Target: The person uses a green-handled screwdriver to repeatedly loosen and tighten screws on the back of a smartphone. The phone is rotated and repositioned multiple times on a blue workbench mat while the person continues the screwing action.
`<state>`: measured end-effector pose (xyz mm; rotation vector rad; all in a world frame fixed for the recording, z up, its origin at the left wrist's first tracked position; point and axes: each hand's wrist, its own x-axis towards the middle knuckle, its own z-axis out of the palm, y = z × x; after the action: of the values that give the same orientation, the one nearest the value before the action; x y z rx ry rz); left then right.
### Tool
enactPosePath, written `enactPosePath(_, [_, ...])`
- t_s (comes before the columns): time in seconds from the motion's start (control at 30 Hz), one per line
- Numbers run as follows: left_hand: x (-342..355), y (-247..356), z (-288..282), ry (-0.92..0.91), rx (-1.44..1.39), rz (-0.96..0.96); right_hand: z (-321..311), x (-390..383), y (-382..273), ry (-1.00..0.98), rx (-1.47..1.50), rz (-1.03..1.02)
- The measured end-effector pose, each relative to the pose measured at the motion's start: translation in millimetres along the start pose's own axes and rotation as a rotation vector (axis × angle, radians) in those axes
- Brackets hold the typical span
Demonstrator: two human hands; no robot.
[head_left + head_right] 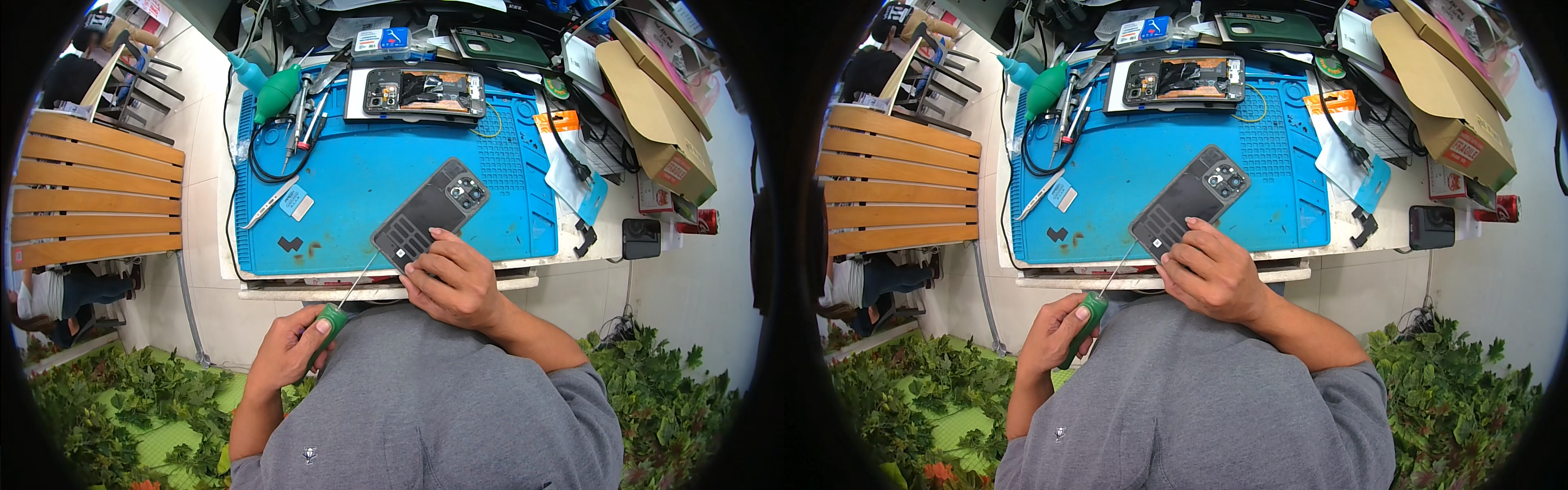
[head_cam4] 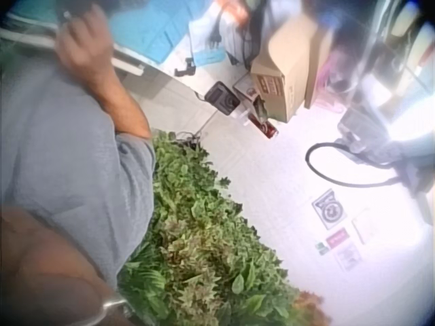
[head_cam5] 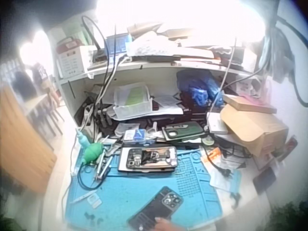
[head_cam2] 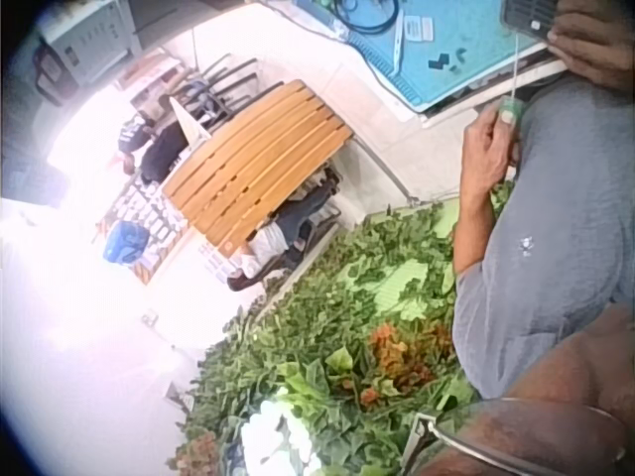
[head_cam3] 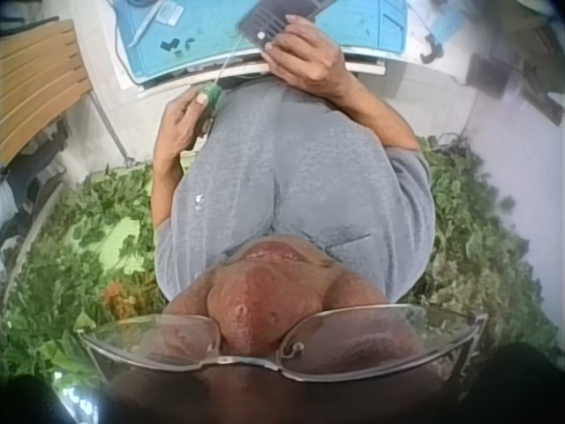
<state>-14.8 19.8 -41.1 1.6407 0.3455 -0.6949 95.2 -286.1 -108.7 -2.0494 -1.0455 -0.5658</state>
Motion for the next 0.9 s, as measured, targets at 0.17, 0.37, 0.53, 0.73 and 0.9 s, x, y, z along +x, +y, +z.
enactPosePath(0.17, [1.0,0.0,-1.3,0.001,-0.006,0.009,0.2,-0.6,0.3,-0.001,-0.004,0.009])
enactPosePath(0.37, [1.4,-0.3,-0.5,-0.009,0.019,0.020,1.6,-2.6,0.7,0.008,-0.003,0.016])
enactPosePath(0.53, [2.5,1.1,0.3,-0.013,0.029,0.016,0.9,-2.2,0.4,-0.001,-0.004,0.020])
enactPosePath(0.73, [3.4,4.2,3.0,-0.007,0.000,-0.002,0.4,-2.1,-0.2,-0.003,-0.008,0.021])
enactPosePath(0.9, [4.5,5.2,3.0,0.010,-0.020,-0.008,-0.9,-0.9,-0.2,-0.005,0.000,0.008])
